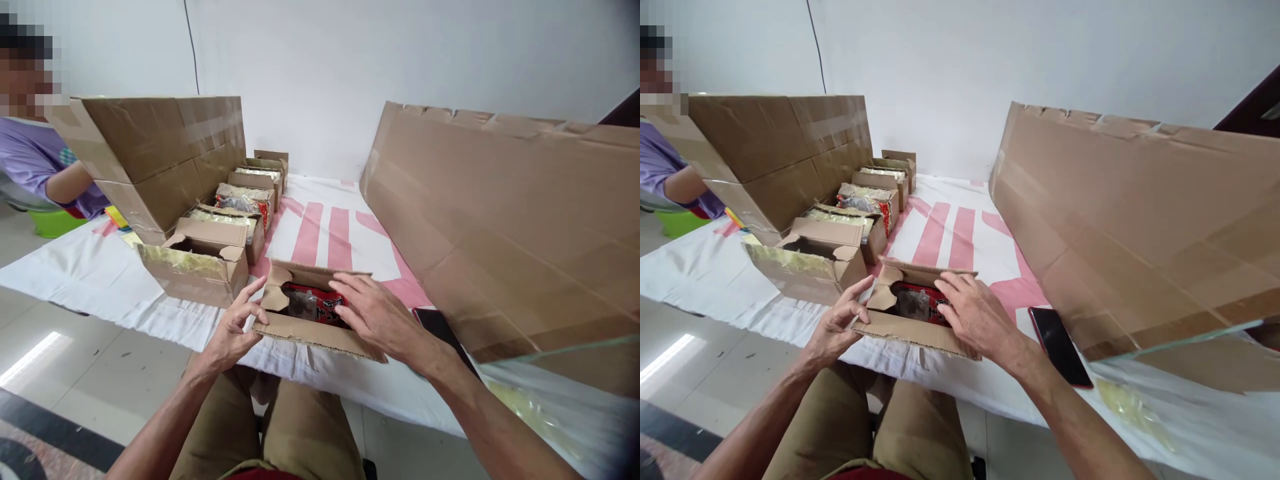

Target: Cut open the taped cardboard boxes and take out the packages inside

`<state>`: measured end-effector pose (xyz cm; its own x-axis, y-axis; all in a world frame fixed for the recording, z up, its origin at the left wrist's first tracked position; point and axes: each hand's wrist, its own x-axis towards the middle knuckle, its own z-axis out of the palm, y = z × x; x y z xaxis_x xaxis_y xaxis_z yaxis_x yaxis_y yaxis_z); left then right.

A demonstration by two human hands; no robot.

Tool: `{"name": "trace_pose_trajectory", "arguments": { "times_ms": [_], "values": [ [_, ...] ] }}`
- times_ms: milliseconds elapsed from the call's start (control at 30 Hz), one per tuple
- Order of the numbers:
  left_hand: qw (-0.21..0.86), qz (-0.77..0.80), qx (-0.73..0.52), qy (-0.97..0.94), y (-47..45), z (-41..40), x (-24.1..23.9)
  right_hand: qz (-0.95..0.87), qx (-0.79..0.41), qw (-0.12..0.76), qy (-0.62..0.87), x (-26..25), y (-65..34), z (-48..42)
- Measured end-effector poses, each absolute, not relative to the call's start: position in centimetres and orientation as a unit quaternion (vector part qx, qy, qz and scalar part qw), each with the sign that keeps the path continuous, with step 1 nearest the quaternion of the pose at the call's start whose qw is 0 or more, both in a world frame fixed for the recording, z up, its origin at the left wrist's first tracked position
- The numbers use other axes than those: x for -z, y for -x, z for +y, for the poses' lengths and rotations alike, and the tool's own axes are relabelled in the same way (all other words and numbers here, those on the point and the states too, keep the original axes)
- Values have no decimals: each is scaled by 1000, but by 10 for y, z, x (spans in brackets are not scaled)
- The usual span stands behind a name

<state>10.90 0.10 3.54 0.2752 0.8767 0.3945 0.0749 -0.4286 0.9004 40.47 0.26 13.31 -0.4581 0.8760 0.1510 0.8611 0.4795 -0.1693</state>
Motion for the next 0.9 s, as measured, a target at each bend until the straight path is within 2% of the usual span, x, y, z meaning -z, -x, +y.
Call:
{"name": "trace_pose_trajectory", "arguments": {
  "times_ms": [67,200,333,400,533,600,800,900],
  "values": [
    [411,343,-499,-682,-109,-1,-33,-851,14,74,519,-130,-400,16],
    [410,370,-495,-671,-114,-5,-30,-851,18,-4,525,-125,-394,40],
    [404,379,-511,-657,-121,-11,-22,-864,72,5,498,-128,-382,42],
    [407,373,-524,-648,-124,-12,-18,-873,56,-8,485,-129,-373,41],
    [404,369,-529,-649,-126,-12,-15,-849,5,-113,517,-119,-356,46],
    [401,371,-525,-652,-127,-11,-15,-836,5,-136,531,-111,-349,52],
    [385,374,-534,-653,-129,-12,-12,-833,-4,-117,541,-107,-347,56],
    [363,390,-549,-644,-132,-12,-13,-839,1,-36,543,-116,-355,45]
  ]
}}
